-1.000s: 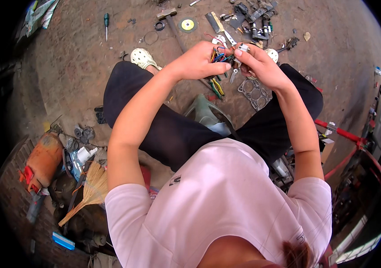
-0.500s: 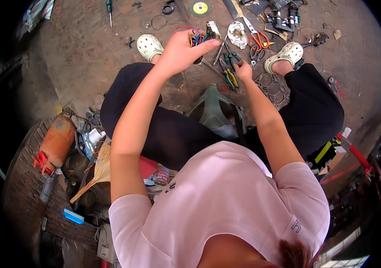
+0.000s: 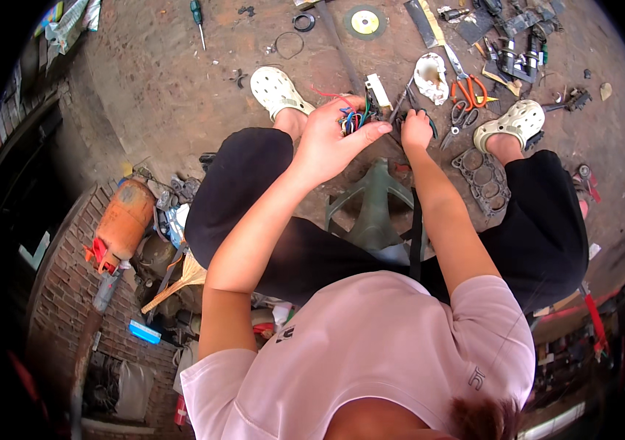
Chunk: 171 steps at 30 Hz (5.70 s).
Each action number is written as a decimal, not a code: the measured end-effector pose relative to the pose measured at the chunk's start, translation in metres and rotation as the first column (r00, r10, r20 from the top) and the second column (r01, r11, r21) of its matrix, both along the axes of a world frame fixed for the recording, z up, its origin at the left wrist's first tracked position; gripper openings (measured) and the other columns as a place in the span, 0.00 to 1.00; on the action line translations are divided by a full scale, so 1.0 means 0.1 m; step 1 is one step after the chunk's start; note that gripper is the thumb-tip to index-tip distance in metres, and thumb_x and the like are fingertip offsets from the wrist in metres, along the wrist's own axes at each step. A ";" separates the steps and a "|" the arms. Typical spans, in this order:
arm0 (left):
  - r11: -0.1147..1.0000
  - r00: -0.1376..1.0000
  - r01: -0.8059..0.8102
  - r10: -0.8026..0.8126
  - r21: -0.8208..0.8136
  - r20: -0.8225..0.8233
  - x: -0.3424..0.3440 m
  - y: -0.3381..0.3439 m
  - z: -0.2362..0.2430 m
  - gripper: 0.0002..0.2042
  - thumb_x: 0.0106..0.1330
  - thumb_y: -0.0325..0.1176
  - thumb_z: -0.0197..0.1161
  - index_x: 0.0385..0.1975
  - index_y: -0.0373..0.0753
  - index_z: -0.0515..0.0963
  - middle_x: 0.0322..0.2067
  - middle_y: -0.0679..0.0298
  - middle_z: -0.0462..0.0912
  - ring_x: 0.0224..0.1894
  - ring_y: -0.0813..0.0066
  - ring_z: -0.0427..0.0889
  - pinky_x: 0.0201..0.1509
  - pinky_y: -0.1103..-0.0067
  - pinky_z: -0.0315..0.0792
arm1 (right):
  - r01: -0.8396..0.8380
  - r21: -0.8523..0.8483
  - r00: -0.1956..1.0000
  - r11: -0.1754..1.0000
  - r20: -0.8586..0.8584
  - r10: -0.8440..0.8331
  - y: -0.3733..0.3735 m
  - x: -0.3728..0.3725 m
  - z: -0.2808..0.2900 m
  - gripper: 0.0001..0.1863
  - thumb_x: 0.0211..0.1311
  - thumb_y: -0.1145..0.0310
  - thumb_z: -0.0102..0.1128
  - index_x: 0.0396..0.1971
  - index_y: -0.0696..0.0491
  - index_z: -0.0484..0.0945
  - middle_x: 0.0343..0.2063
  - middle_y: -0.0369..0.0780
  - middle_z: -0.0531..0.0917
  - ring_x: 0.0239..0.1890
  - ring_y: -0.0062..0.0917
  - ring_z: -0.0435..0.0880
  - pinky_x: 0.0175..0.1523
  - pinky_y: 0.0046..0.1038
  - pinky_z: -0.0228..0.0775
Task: The person sits on the ground and uses pliers to strip and cut wires on a small electronic component. They also use a sanding block to smooth a metal piece and continue manipulating the wires and component throughout the clip.
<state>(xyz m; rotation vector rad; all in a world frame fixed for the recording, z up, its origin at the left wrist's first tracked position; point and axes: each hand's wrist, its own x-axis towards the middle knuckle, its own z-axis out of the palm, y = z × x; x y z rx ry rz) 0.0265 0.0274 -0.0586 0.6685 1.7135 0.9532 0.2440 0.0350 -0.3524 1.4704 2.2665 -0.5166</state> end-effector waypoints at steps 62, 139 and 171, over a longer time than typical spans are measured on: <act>0.884 0.955 -0.256 0.168 -0.391 -0.246 0.84 0.27 -3.03 0.19 0.59 0.44 0.60 0.36 0.32 0.71 0.29 0.46 0.81 0.36 0.47 0.81 0.40 0.61 0.74 | -0.169 -0.237 0.985 0.957 -0.024 0.169 1.21 -1.10 0.39 0.18 0.59 0.57 0.56 0.37 0.59 0.74 0.30 0.50 0.83 0.36 0.43 0.83 0.42 0.42 0.75; 0.924 0.852 -0.339 0.382 -0.179 0.358 1.48 0.96 -2.21 0.04 0.55 0.27 0.63 0.28 0.35 0.76 0.28 0.64 0.79 0.29 0.77 0.77 0.35 0.82 0.70 | 0.016 -0.992 -0.409 0.122 -0.118 -0.905 1.08 0.77 1.09 0.06 0.65 0.71 0.55 0.40 0.54 0.76 0.38 0.35 0.80 0.40 0.18 0.76 0.46 0.20 0.68; 0.918 0.897 -0.322 0.218 -0.231 -0.384 1.89 -0.29 -2.76 0.07 0.54 0.28 0.63 0.31 0.36 0.81 0.31 0.53 0.79 0.33 0.58 0.80 0.41 0.70 0.74 | 0.286 -0.957 -0.232 0.054 -0.124 -0.965 0.59 0.76 1.35 0.02 0.64 0.74 0.53 0.32 0.56 0.71 0.31 0.39 0.79 0.31 0.19 0.77 0.38 0.20 0.72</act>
